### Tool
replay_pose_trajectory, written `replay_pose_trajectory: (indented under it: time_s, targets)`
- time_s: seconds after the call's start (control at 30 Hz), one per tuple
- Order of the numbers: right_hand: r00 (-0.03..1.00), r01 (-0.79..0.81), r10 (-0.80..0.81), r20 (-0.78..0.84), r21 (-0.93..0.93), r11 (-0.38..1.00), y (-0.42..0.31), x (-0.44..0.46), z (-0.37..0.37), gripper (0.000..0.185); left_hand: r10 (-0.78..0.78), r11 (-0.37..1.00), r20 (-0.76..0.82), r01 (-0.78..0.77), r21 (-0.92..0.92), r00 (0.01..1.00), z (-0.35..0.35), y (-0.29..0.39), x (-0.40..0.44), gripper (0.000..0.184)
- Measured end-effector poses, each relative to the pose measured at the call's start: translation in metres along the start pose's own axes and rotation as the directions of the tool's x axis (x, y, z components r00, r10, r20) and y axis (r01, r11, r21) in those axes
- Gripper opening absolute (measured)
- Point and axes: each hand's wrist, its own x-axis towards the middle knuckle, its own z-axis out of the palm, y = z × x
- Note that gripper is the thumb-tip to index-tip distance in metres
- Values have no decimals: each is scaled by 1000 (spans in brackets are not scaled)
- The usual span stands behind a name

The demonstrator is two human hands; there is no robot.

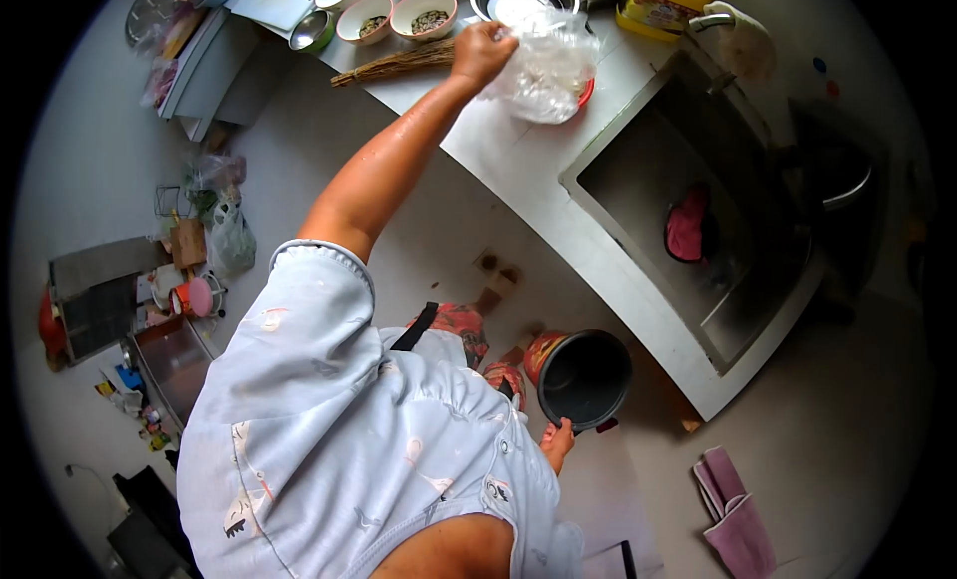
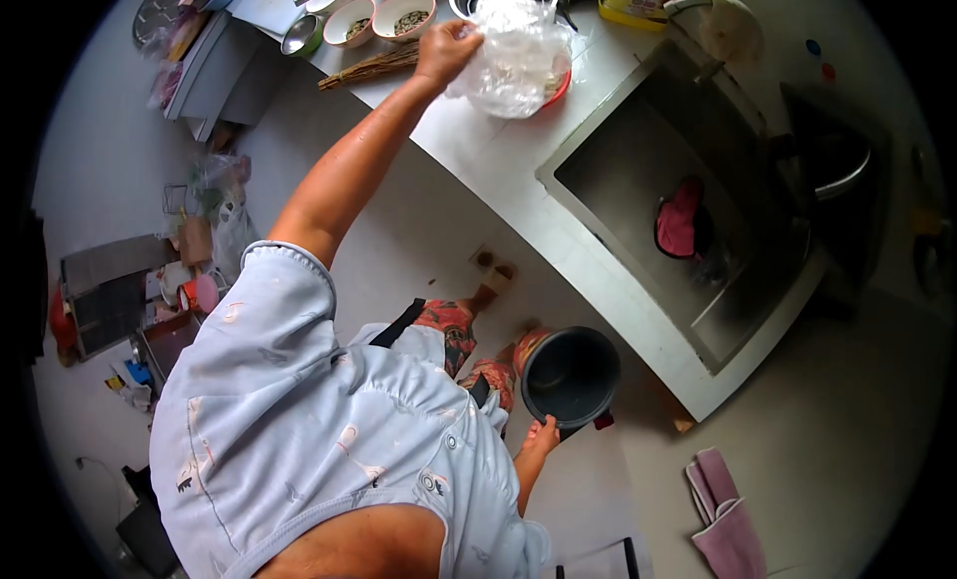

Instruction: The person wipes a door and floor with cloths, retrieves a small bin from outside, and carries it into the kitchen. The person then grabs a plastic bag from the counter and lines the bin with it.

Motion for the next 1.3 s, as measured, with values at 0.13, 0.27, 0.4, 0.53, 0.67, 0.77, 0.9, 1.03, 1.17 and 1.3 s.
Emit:
replay_pose_trajectory:
  time_s: [0.13, 0.27, 0.4, 0.53, 0.67, 0.77, 0.9, 1.03, 1.17, 1.3]
  targets:
    - [1000, -5, 4, -20, -27, 1000, 5, -3, -2, 29, -68, 706, 112, 127, -697, 991, 0, 19, 21, 13]
    - [998, 8, -10, -67, -29, 1000, 23, -9, -7, 30, 49, 468, 178, 135, -874, 983, -9, 50, 42, 5]
    - [998, -3, 2, -64, -24, 1000, 23, 0, -5, 31, 211, 341, 167, 87, -936, 963, -22, 79, 47, 4]
    - [998, -50, 46, -51, -78, 996, 25, 27, -11, 30, 280, 397, 132, 11, -918, 951, -32, 106, 42, 14]
    - [997, -12, 9, -77, -31, 999, 26, 31, 5, 24, 205, 551, 120, -14, -834, 971, -46, 69, 67, 10]
    - [998, 19, -17, -68, 18, 1000, 20, 21, 14, 22, 157, 594, 171, 46, -803, 973, -61, 130, 10, 20]
    - [995, 48, -45, -94, 32, 998, 18, 23, 16, 20, 40, 648, 409, 287, -705, 912, -72, 161, -70, 39]
    - [990, 105, -101, -103, 38, 994, 22, 47, 25, 20, 58, 633, 703, 519, -575, 708, -50, 168, -157, 23]
    - [974, 218, -202, -106, 178, 960, 36, 84, 56, 25, 94, 640, 934, 698, -322, 344, -13, 174, -247, 12]
    - [971, 191, -189, -150, 0, 982, 44, 153, 82, 24, -106, 651, 989, 759, -10, 103, 48, 125, -359, 12]
